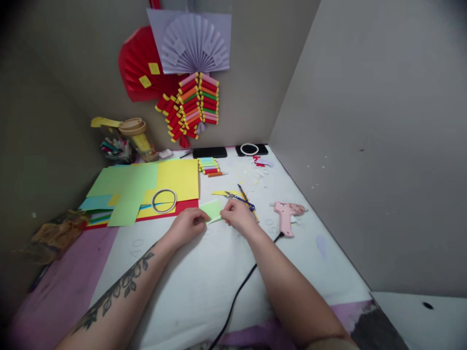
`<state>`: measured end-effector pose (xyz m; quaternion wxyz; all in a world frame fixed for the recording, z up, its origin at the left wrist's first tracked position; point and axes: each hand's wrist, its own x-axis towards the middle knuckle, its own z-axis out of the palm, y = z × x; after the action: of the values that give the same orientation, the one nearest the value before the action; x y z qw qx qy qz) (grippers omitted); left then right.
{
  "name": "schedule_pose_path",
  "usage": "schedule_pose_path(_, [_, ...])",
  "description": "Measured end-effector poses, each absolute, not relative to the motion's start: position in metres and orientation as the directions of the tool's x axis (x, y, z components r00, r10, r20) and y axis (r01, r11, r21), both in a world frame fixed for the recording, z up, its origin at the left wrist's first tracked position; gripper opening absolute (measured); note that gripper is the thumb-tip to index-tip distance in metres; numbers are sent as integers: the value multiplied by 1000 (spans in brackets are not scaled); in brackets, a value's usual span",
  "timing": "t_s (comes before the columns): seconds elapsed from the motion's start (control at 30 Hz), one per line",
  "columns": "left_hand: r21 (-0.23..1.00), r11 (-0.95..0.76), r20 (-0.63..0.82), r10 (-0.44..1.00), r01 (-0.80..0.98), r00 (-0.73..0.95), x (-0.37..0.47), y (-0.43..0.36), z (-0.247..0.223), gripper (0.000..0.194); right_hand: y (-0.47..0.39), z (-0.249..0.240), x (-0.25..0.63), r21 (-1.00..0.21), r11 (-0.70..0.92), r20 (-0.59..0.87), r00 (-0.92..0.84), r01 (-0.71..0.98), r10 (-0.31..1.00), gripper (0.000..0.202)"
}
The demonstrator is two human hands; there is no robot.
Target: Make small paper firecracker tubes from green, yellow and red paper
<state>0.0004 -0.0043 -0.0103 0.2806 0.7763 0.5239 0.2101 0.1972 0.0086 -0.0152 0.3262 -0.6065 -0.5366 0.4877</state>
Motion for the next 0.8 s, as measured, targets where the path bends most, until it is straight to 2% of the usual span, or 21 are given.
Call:
schedule_pose_path(0.13, [665, -302, 48, 930, 683, 365, 2, -4, -11, 28, 7, -11, 198, -819, -81, -103, -7, 568, 995, 8])
schedule_pose_path(0.23, [668, -310, 58, 928, 677, 368, 2, -5, -11, 28, 6, -8, 198, -759, -20, -37, -12, 651, 999, 7])
schedule_pose_path(0.8, [684, -325, 63, 918, 653, 391, 2, -4, -11, 28, 9, -14, 199, -672, 26, -26, -59, 740, 998, 7])
